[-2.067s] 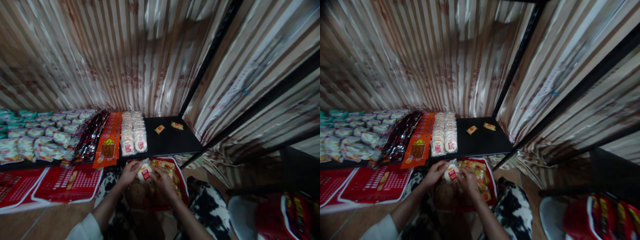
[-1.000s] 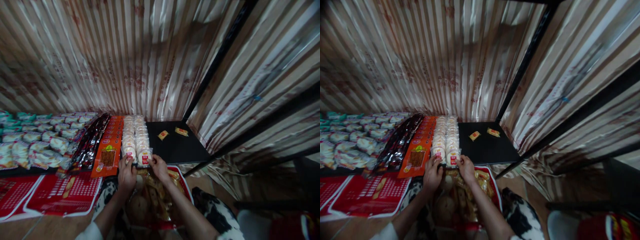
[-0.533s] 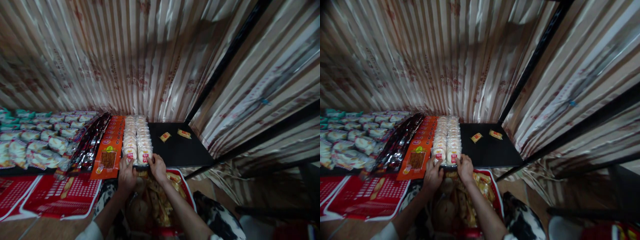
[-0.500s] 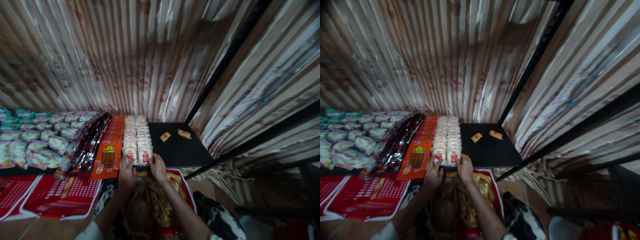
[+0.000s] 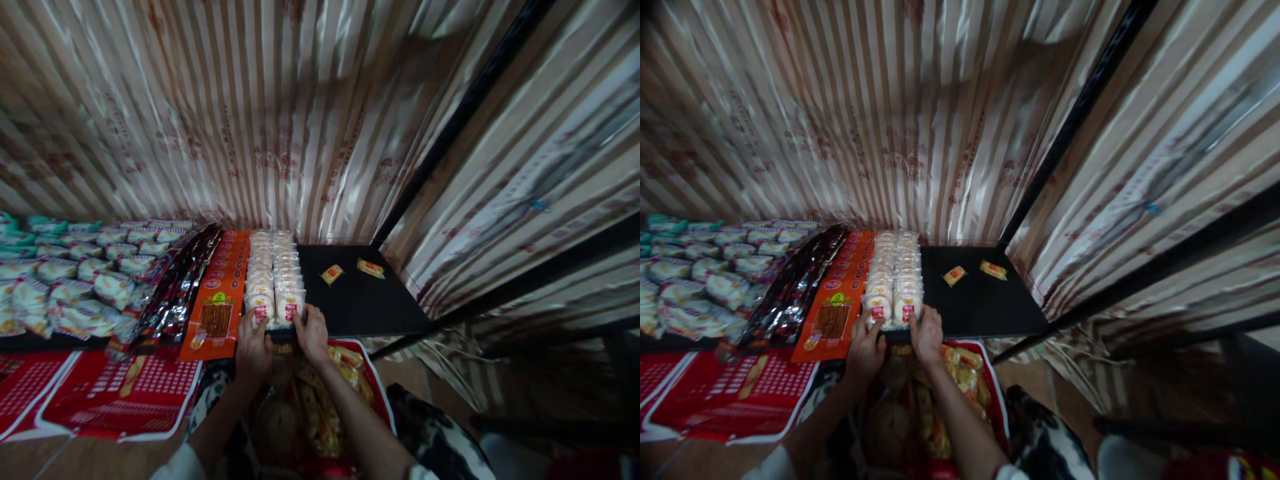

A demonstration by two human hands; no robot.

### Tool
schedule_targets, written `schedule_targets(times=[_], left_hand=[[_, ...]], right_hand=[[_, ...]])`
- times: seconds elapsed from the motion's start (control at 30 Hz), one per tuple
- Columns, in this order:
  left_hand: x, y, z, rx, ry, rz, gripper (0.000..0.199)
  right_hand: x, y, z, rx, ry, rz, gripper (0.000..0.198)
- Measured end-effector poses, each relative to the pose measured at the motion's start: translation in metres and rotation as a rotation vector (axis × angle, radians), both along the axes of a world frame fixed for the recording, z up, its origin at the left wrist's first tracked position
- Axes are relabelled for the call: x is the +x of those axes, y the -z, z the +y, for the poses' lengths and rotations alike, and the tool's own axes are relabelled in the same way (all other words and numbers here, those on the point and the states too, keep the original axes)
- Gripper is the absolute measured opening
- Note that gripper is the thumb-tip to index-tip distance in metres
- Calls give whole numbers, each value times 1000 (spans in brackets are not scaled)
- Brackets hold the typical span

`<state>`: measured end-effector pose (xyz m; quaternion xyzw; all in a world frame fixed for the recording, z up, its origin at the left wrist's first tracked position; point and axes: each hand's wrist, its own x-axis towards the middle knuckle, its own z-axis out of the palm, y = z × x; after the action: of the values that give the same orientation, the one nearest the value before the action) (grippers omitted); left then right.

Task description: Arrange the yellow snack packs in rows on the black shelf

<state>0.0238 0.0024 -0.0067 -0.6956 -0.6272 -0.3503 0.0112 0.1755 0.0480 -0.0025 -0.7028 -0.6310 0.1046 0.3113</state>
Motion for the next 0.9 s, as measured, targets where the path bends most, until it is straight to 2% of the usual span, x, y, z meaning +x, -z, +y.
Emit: schedule_targets(times=[0.17, 0.37, 0.5, 0.57, 0.63, 0.7, 0.8, 0.9], left_hand=[[-2, 3, 0, 6, 5, 13, 38], [-2, 0, -3, -61, 18, 17, 40], [-3, -9, -11, -65, 37, -6, 36], [-3, -12, -22, -87, 70, -45, 32], [-1, -10, -39, -185, 122, -71, 32], [3, -2, -59, -353, 148, -63, 31], [9, 14, -84, -594, 103, 0, 33], [14, 25, -95, -736, 80, 35, 38]], right_hand=[[-2, 1, 2, 26, 31, 67, 32], [-1, 5, -2, 119, 29, 217, 43], [6, 4, -20, 180, 1, 257, 40], [9, 6, -38, 163, -21, 288, 35], [11, 12, -60, 80, -72, 316, 31], [12, 23, -83, -46, -167, 310, 28], [12, 42, -111, -202, -294, 281, 29], [10, 57, -125, -275, -367, 239, 31]])
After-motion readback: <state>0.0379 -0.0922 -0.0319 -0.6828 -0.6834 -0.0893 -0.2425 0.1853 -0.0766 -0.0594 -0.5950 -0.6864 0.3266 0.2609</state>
